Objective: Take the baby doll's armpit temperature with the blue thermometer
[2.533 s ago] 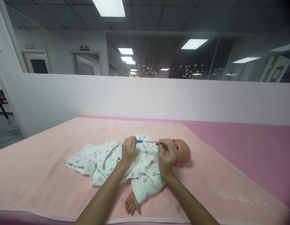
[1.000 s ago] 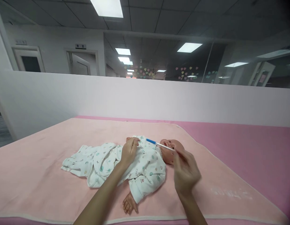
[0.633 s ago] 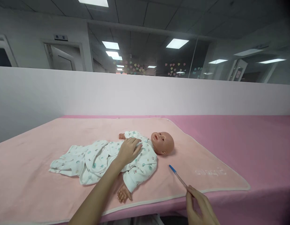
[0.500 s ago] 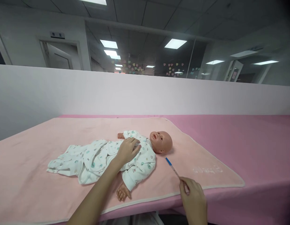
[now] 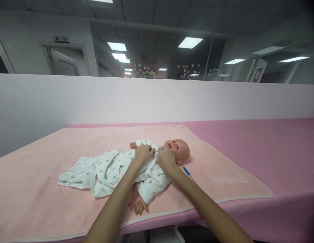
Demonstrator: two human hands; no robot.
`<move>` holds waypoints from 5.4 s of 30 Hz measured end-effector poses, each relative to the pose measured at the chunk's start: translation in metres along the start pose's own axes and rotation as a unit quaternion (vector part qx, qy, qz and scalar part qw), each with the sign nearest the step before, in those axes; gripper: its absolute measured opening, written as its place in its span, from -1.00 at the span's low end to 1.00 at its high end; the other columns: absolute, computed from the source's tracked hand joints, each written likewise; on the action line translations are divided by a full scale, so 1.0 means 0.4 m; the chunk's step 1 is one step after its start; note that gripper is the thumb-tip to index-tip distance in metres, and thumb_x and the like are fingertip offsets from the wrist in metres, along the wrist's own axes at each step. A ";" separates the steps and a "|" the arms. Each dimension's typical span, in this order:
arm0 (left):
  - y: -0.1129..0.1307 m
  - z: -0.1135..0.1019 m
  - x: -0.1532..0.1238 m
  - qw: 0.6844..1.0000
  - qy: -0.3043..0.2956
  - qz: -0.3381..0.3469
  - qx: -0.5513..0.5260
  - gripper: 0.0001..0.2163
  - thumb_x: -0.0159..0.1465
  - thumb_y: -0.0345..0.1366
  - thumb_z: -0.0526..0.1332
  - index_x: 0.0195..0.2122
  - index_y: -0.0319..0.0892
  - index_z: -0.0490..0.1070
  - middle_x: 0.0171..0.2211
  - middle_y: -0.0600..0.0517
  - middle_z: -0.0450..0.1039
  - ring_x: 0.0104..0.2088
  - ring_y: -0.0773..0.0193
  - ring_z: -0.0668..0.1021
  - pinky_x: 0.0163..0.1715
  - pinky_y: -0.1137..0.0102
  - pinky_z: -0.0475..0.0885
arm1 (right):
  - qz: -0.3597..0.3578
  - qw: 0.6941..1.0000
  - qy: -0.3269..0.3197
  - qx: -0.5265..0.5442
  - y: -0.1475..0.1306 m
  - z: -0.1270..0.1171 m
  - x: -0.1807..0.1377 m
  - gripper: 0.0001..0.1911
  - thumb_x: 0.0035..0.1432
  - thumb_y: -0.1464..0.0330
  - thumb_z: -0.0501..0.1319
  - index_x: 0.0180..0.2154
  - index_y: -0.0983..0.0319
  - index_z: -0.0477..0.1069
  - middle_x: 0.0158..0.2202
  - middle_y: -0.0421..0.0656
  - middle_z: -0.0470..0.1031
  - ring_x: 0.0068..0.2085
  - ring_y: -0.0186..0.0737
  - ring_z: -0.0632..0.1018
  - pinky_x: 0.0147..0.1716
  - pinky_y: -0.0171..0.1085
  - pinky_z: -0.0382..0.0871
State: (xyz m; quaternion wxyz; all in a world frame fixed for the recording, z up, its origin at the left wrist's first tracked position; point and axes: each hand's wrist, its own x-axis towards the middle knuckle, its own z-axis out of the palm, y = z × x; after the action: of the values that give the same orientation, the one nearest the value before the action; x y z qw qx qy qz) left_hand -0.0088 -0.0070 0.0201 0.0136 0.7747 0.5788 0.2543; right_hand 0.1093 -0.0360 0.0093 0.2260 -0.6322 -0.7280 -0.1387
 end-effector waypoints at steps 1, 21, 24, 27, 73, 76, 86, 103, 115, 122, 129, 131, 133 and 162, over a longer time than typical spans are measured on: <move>0.009 0.009 0.006 1.000 0.012 0.000 0.017 -0.70 0.18 -0.21 -0.01 -0.53 -0.20 0.42 -0.54 -0.08 0.44 -0.47 0.19 0.46 -0.49 0.41 0.20 | 0.002 1.000 0.019 0.015 0.008 0.014 -0.002 -0.81 -0.01 0.56 0.01 -0.40 0.32 0.37 -0.35 -0.02 0.41 -0.43 -0.25 0.43 -0.56 -0.36 0.14; 0.001 0.020 -0.007 0.989 -0.027 0.117 -0.087 -0.73 0.20 -0.21 0.01 -0.16 0.05 0.44 -0.27 0.08 0.49 -0.26 0.22 0.44 -0.23 0.38 0.25 | -0.060 0.904 0.210 0.367 0.055 0.067 -0.029 -0.77 0.05 0.55 0.00 -0.40 0.22 0.39 -0.41 -0.20 0.41 -0.36 -0.30 0.43 -0.33 -0.34 0.30; 0.000 0.025 -0.005 0.986 -0.021 0.096 -0.138 -0.76 0.16 -0.23 0.06 -0.21 -0.01 0.47 -0.29 0.08 0.50 -0.27 0.25 0.47 -0.27 0.43 0.27 | -0.058 0.904 0.211 0.366 0.057 0.072 -0.027 -0.78 0.03 0.55 0.02 -0.40 0.22 0.39 -0.42 -0.20 0.42 -0.36 -0.30 0.43 -0.35 -0.34 0.30; -0.001 0.033 -0.002 0.980 -0.009 0.066 -0.186 -0.79 0.13 -0.21 0.11 -0.29 -0.07 0.49 -0.34 0.08 0.52 -0.31 0.26 0.49 -0.35 0.46 0.30 | -0.062 0.905 0.209 0.364 0.058 0.073 -0.025 -0.79 0.01 0.56 0.03 -0.40 0.22 0.39 -0.43 -0.21 0.41 -0.38 -0.30 0.42 -0.36 -0.33 0.30; 0.014 0.030 -0.029 0.982 0.008 0.081 -0.173 -0.76 0.21 -0.26 -0.03 -0.33 -0.17 0.41 -0.36 -0.01 0.47 -0.36 0.24 0.46 -0.40 0.43 0.27 | -0.037 0.925 0.207 0.315 0.058 0.071 -0.026 -0.79 0.10 0.44 0.01 -0.33 0.21 0.42 -0.38 -0.16 0.51 -0.36 -0.25 0.49 -0.36 -0.31 0.32; 0.015 0.026 -0.029 0.980 0.000 0.076 -0.183 -0.76 0.20 -0.27 -0.03 -0.33 -0.17 0.41 -0.35 0.00 0.47 -0.35 0.26 0.46 -0.40 0.45 0.27 | -0.046 0.923 0.207 0.322 0.059 0.070 -0.026 -0.77 0.06 0.49 0.00 -0.34 0.22 0.41 -0.41 -0.17 0.49 -0.39 -0.27 0.47 -0.40 -0.33 0.31; 0.011 0.026 -0.023 0.976 -0.022 0.079 -0.199 -0.75 0.19 -0.26 -0.04 -0.31 -0.13 0.42 -0.30 0.02 0.47 -0.29 0.24 0.45 -0.38 0.46 0.27 | -0.040 0.918 0.209 0.335 0.058 0.072 -0.025 -0.76 0.03 0.51 -0.03 -0.36 0.22 0.39 -0.40 -0.16 0.48 -0.38 -0.26 0.45 -0.37 -0.32 0.30; -0.015 0.047 -0.011 0.913 0.096 -0.045 -0.394 -0.80 0.10 -0.36 0.07 -0.25 -0.21 0.36 -0.31 0.00 0.43 -0.43 0.36 0.47 -0.37 0.45 0.37 | -0.030 0.935 0.194 0.294 0.061 0.073 -0.016 -0.85 -0.04 0.50 0.01 -0.47 0.24 0.33 -0.49 -0.18 0.36 -0.46 -0.30 0.38 -0.47 -0.34 0.23; -0.066 0.008 -0.021 0.882 0.054 -0.019 -0.468 -0.76 0.15 -0.21 0.05 -0.29 -0.24 0.38 -0.45 0.01 0.44 -0.37 0.32 0.49 -0.29 0.41 0.37 | -0.144 0.933 0.139 0.301 0.045 0.034 -0.040 -0.68 0.08 0.40 0.04 -0.10 0.15 0.33 -0.13 -0.18 0.45 -0.14 -0.24 0.47 -0.19 -0.31 0.33; -0.070 -0.028 -0.062 0.954 -0.014 0.116 -0.275 -0.77 0.14 -0.19 0.10 -0.25 -0.17 0.41 -0.27 0.00 0.45 -0.23 0.23 0.44 -0.19 0.40 0.31 | -0.186 0.947 0.067 0.252 0.040 0.039 0.021 -0.83 0.10 0.33 0.10 -0.28 0.16 0.42 -0.32 -0.19 0.48 -0.33 -0.28 0.48 -0.35 -0.33 0.35; -0.069 -0.020 -0.069 0.974 0.024 0.110 -0.199 -0.80 0.05 -0.31 0.12 -0.27 -0.17 0.34 -0.28 0.01 0.40 -0.24 0.21 0.41 -0.20 0.35 0.29 | -0.181 0.952 0.050 0.243 0.024 0.057 0.063 -0.78 0.15 0.24 0.08 -0.36 0.25 0.37 -0.35 -0.18 0.41 -0.38 -0.38 0.42 -0.36 -0.32 0.33; -0.065 -0.014 -0.073 0.977 0.051 0.097 -0.183 -0.82 0.05 -0.31 0.11 -0.30 -0.17 0.32 -0.32 0.03 0.39 -0.28 0.23 0.41 -0.24 0.36 0.29 | -0.178 0.953 0.044 0.241 0.023 0.059 0.060 -0.78 0.14 0.24 0.09 -0.36 0.26 0.36 -0.37 -0.19 0.39 -0.39 -0.37 0.41 -0.38 -0.32 0.31; -0.060 -0.010 -0.077 0.982 0.074 0.090 -0.151 -0.86 0.04 -0.31 0.11 -0.34 -0.17 0.30 -0.35 0.04 0.38 -0.30 0.23 0.40 -0.27 0.36 0.28 | -0.173 0.955 0.041 0.239 0.024 0.058 0.053 -0.79 0.14 0.25 0.08 -0.33 0.27 0.34 -0.36 -0.19 0.38 -0.38 -0.36 0.40 -0.38 -0.32 0.29; -0.067 -0.019 -0.073 0.965 0.020 0.025 -0.259 -0.87 0.02 -0.35 0.13 -0.45 -0.18 0.46 -0.33 0.04 0.47 -0.27 0.26 0.46 -0.24 0.42 0.32 | -0.163 0.950 0.092 0.250 0.014 0.042 0.025 -0.87 0.02 0.46 0.07 -0.42 0.24 0.39 -0.42 -0.16 0.42 -0.40 -0.32 0.39 -0.42 -0.37 0.20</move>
State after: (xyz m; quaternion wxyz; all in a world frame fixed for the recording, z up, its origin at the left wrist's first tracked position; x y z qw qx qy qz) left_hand -0.0417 -0.0266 0.0071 0.1963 0.7534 0.4739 0.4113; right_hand 0.1112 -0.0182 -0.0007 0.4175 -0.4121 -0.8086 -0.0450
